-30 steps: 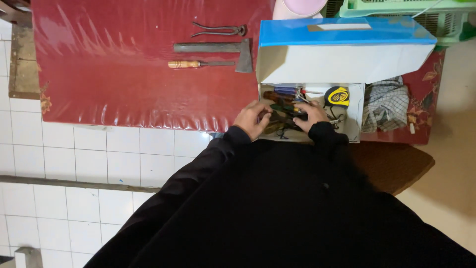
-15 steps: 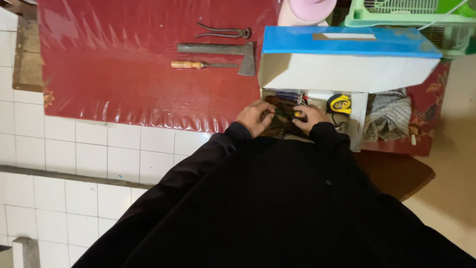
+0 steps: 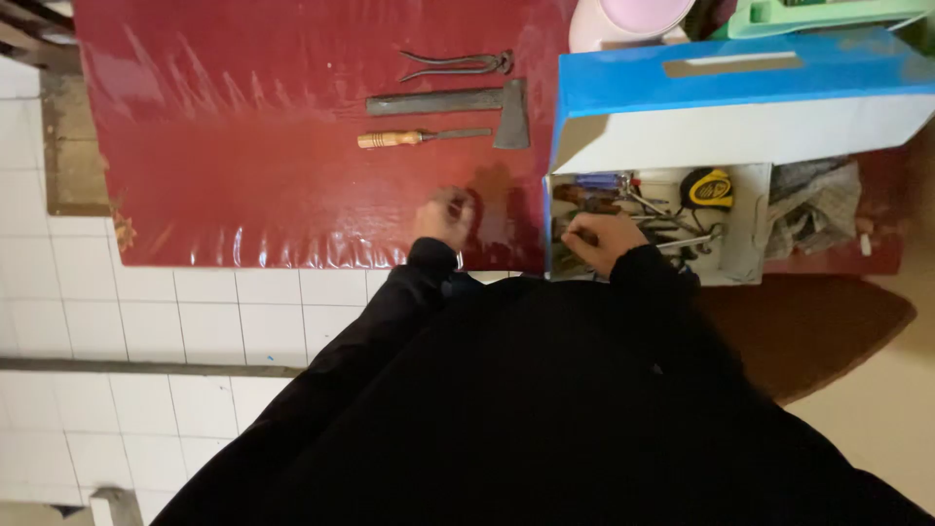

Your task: The person removes several hand tools from a blue and white box and places them on a red table. They handle a metal square, pliers, a chisel, and multiple wrenches, arranging them in a line on the table.

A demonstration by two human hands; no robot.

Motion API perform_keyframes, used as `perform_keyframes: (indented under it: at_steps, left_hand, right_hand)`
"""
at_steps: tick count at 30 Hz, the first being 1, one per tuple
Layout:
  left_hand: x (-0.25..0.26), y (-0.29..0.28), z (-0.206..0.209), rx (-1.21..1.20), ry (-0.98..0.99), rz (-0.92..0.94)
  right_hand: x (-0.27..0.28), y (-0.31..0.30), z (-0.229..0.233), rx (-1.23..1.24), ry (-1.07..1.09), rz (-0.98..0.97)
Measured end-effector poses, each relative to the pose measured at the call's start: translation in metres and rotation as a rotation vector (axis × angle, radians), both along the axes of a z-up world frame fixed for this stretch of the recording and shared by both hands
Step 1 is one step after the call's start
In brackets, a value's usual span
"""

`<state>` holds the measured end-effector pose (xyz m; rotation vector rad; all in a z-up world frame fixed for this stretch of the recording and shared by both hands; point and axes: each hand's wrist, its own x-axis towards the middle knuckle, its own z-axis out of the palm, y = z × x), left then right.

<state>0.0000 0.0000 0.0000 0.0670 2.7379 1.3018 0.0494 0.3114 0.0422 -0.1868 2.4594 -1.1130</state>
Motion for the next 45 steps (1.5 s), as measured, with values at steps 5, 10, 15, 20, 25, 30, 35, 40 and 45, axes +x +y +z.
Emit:
perform_keyframes:
  at_steps: [5, 10, 15, 20, 25, 30, 35, 40, 45]
  left_hand:
    - [-0.043, -0.050, 0.013, -0.263, 0.030, -0.002]
    - [-0.096, -0.090, -0.010, -0.575, 0.143, -0.128]
    - [-0.120, -0.114, -0.030, -0.730, 0.184, -0.286]
    - [-0.121, -0.127, -0.039, -0.731, 0.083, -0.406]
    - [-0.105, -0.138, -0.060, -0.525, 0.065, -0.440]
    - [-0.074, -0.134, -0.011, -0.356, -0.074, -0.434]
    - [-0.045, -0.128, 0.041, -0.207, 0.064, -0.480]
    - [-0.029, -0.093, 0.074, -0.094, 0.050, -0.682]
    - [-0.020, -0.041, 0.083, -0.158, 0.061, -0.730]
  right_hand:
    - [0.007, -0.043, 0.027, 0.099, 0.026, -0.065]
    - [0.015, -0.104, 0.050, 0.075, 0.020, -0.229]
    - [0.026, -0.159, 0.061, -0.049, 0.012, -0.363]
    - [0.042, -0.179, 0.057, -0.051, 0.060, -0.465]
    - [0.039, -0.180, 0.047, -0.078, 0.072, -0.552]
    - [0.030, -0.181, 0.056, -0.091, 0.029, -0.489]
    - [0.030, -0.167, 0.051, -0.084, 0.073, -0.364]
    - [0.032, -0.144, 0.043, -0.246, -0.029, -0.510]
    - [0.053, -0.098, -0.016, -0.620, 0.066, -0.796]
